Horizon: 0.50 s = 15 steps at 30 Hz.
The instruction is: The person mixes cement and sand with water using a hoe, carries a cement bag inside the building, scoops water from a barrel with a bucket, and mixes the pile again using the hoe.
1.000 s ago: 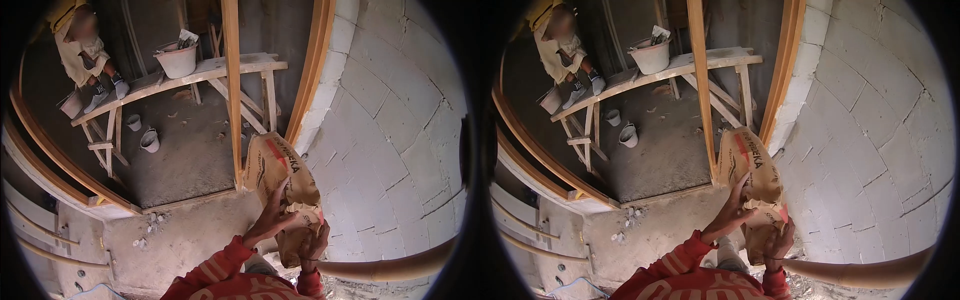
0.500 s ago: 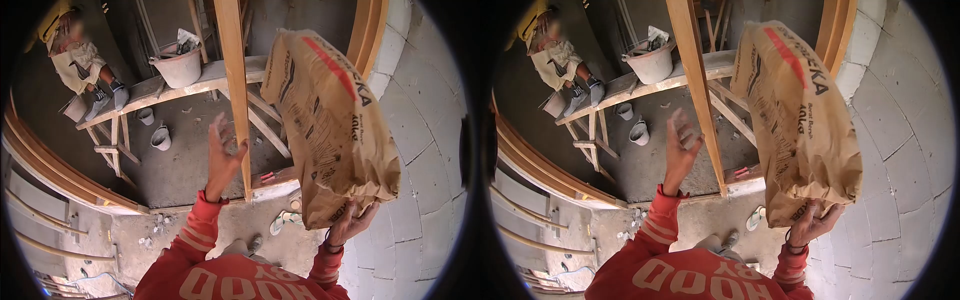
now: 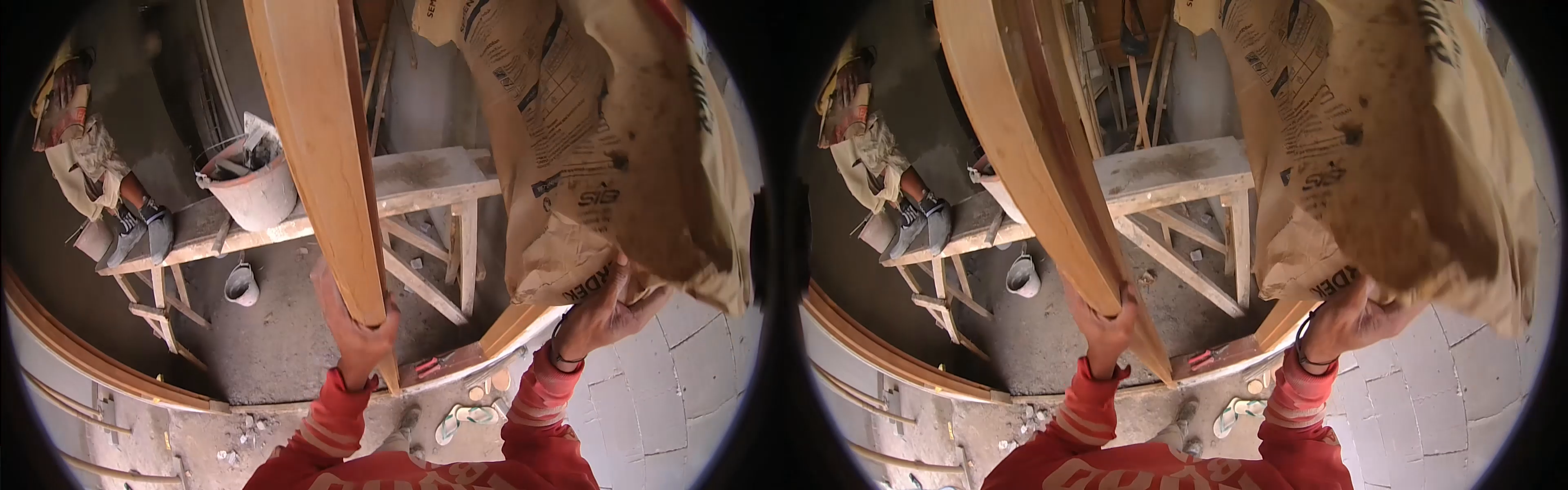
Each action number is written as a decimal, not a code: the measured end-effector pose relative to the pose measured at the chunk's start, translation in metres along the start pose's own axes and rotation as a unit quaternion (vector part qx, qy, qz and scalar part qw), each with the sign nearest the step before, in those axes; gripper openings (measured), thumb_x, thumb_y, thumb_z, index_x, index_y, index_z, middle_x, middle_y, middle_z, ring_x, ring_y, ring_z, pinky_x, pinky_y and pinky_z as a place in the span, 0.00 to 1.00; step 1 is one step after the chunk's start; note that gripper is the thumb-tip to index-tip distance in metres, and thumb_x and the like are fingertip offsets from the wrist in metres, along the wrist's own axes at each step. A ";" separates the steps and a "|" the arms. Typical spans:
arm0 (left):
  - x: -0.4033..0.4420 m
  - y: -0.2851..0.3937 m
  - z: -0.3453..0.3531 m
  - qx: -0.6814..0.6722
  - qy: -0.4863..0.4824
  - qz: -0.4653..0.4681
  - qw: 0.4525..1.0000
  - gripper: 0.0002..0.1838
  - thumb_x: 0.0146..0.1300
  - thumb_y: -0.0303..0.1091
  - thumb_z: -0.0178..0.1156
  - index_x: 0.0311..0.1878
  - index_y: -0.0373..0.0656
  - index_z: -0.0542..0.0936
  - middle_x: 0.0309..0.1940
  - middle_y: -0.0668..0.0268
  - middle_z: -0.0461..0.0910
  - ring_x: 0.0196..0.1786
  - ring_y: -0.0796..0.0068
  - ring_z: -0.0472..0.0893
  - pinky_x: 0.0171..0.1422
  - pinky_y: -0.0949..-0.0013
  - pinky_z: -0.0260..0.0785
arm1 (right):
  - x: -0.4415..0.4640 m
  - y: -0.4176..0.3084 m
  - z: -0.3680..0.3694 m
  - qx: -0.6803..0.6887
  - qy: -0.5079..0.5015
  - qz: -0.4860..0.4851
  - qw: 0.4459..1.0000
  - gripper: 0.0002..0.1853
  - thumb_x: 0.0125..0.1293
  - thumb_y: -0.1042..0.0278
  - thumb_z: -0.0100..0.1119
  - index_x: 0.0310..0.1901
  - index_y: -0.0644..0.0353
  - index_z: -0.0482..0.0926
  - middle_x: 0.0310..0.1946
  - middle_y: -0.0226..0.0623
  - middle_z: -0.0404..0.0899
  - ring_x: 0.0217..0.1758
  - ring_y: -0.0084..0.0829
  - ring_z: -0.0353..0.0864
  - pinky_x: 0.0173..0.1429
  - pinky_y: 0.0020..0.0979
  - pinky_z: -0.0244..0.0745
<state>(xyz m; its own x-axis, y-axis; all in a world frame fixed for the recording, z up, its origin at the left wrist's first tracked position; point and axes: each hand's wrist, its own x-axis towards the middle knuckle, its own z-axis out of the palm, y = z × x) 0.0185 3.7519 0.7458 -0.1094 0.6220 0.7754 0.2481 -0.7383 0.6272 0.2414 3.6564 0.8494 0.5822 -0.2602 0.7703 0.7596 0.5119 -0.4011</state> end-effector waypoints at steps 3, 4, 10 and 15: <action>-0.008 -0.006 -0.005 0.015 -0.028 -0.047 0.998 0.40 0.37 0.30 0.66 0.61 0.34 0.67 0.54 0.47 0.68 0.57 0.45 0.69 0.64 0.49 0.60 | 0.016 0.069 0.103 -0.064 -0.005 -0.072 0.995 0.21 0.66 0.78 0.60 0.59 0.74 0.68 0.53 0.45 0.76 0.54 0.35 0.76 0.62 0.32 0.68; -0.010 -0.006 -0.006 0.028 -0.038 -0.046 0.998 0.40 0.37 0.31 0.66 0.59 0.34 0.68 0.52 0.47 0.68 0.55 0.45 0.70 0.62 0.48 0.61 | 0.022 0.107 0.139 -0.099 -0.054 -0.048 0.992 0.24 0.64 0.81 0.58 0.62 0.69 0.67 0.54 0.50 0.76 0.57 0.41 0.76 0.61 0.34 0.69; -0.036 -0.022 -0.013 0.091 -0.065 -0.031 0.993 0.44 0.45 0.29 0.71 0.62 0.27 0.55 0.48 0.50 0.69 0.48 0.60 0.74 0.56 0.59 0.68 | -0.074 0.320 0.321 -0.212 -0.301 0.088 0.926 0.43 0.57 0.61 0.68 0.69 0.69 0.55 0.53 0.61 0.72 0.59 0.62 0.68 0.66 0.50 0.61; -0.039 -0.029 -0.012 -0.006 -0.093 -0.141 0.986 0.43 0.36 0.33 0.75 0.58 0.34 0.65 0.48 0.53 0.72 0.44 0.59 0.78 0.47 0.62 0.71 | -0.170 0.278 0.203 -0.096 -0.384 0.209 0.894 0.27 0.59 0.73 0.64 0.60 0.61 0.69 0.53 0.52 0.76 0.47 0.42 0.84 0.52 0.36 0.78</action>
<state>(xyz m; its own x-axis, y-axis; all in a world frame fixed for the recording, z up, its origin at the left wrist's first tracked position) 0.0036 3.7460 0.6981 0.0056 0.8393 0.5436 0.2207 -0.5313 0.8180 0.2948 4.0092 0.7071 0.5114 0.5975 0.6176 0.6011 0.2649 -0.7540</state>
